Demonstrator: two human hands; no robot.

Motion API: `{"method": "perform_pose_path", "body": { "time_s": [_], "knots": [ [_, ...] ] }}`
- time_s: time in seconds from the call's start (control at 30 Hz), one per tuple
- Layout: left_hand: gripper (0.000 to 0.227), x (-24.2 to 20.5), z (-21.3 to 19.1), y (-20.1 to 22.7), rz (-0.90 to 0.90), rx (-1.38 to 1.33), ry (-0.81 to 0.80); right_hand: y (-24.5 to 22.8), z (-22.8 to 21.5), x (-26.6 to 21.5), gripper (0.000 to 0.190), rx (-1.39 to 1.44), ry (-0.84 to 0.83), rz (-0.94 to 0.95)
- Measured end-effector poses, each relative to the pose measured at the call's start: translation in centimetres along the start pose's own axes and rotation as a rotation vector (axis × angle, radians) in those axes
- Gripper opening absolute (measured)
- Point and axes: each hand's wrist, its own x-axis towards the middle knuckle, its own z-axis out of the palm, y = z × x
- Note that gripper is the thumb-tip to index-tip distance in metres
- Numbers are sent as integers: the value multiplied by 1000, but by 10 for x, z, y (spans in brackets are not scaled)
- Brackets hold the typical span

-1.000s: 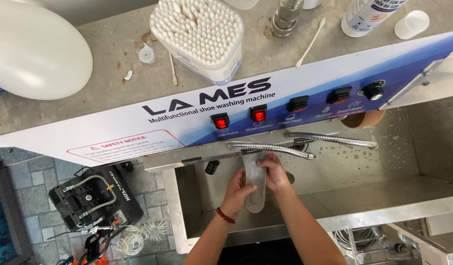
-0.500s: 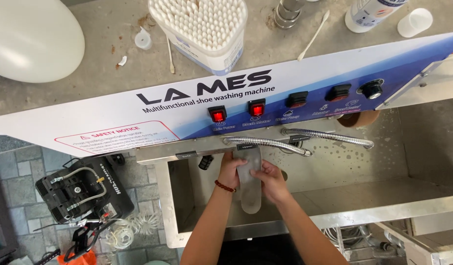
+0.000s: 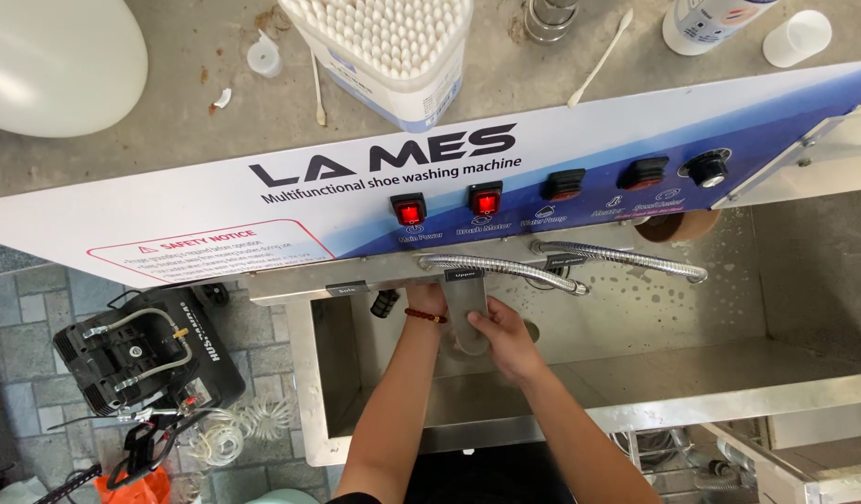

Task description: The recorder is washing and scrubbing shoe insoles using a specialized shoe washing station.

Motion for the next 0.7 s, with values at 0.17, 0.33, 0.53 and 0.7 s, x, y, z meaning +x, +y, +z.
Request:
{"method": "perform_pose_path", "body": {
  "time_s": [0.17, 0.33, 0.53, 0.7],
  "knots": [
    [45, 14, 3, -5, 4, -478, -226, -7, 1, 47, 24, -3, -83, -185],
    [49, -16, 86, 49, -36, -525, -97, 0, -12, 101, 24, 196, 24, -109],
    [41, -22, 80, 46, -161, -581, -138, 10, -39, 140, 21, 490, -184, -142],
    [36, -37, 88, 62, -168, -465, -96, -14, -2, 125, 31, 570, -1, -49]
  ]
}}
